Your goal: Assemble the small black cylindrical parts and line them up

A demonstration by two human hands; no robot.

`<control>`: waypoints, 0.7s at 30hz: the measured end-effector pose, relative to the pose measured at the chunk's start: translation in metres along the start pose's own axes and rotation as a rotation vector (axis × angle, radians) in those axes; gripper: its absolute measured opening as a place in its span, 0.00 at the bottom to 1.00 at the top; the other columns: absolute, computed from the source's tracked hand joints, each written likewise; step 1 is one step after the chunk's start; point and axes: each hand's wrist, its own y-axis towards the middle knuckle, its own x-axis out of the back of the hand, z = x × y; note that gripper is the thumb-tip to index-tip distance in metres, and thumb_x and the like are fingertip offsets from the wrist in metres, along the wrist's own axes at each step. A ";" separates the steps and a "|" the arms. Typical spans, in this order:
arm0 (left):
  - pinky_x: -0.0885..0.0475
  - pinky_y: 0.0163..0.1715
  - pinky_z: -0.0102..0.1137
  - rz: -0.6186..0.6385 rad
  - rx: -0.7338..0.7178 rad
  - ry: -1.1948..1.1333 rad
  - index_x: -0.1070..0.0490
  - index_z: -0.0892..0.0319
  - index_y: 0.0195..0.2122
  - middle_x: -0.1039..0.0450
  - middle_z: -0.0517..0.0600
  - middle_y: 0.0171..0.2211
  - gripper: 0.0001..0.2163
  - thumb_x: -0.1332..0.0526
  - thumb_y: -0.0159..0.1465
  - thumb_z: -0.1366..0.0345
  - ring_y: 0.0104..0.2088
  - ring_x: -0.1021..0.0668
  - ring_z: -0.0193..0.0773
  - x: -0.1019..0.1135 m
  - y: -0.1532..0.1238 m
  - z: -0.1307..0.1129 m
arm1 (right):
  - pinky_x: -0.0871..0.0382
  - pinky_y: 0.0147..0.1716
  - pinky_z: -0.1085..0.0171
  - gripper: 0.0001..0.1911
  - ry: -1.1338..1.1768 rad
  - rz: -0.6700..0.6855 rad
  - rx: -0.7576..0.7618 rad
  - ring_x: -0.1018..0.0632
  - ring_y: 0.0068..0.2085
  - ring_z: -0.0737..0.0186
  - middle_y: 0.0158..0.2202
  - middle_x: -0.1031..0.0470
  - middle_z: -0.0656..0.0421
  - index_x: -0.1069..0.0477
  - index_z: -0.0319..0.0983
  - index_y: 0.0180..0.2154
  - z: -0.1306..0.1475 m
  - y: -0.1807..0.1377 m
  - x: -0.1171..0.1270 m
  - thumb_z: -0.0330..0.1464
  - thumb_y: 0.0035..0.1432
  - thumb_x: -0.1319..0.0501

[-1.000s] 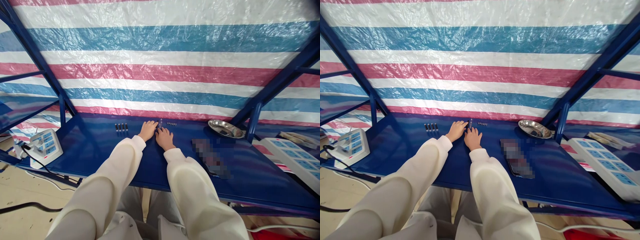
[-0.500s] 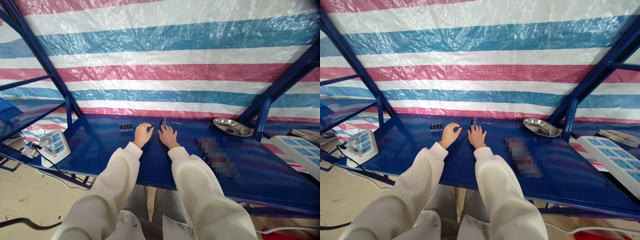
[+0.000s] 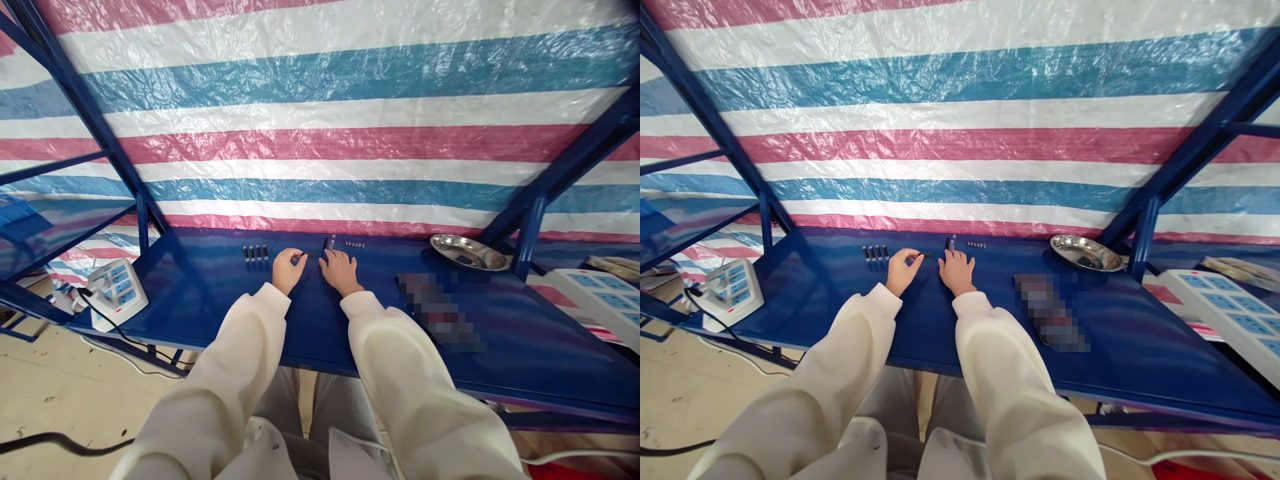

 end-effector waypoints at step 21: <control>0.29 0.37 0.32 -0.067 0.286 -0.383 0.25 0.62 0.32 0.24 0.52 0.30 0.08 0.37 0.55 0.63 0.30 0.25 0.34 -0.009 0.004 0.020 | 0.36 0.32 0.65 0.18 0.893 -0.340 0.152 0.33 0.27 0.67 0.24 0.36 0.62 0.34 0.38 0.36 0.004 -0.005 0.011 0.44 0.61 0.54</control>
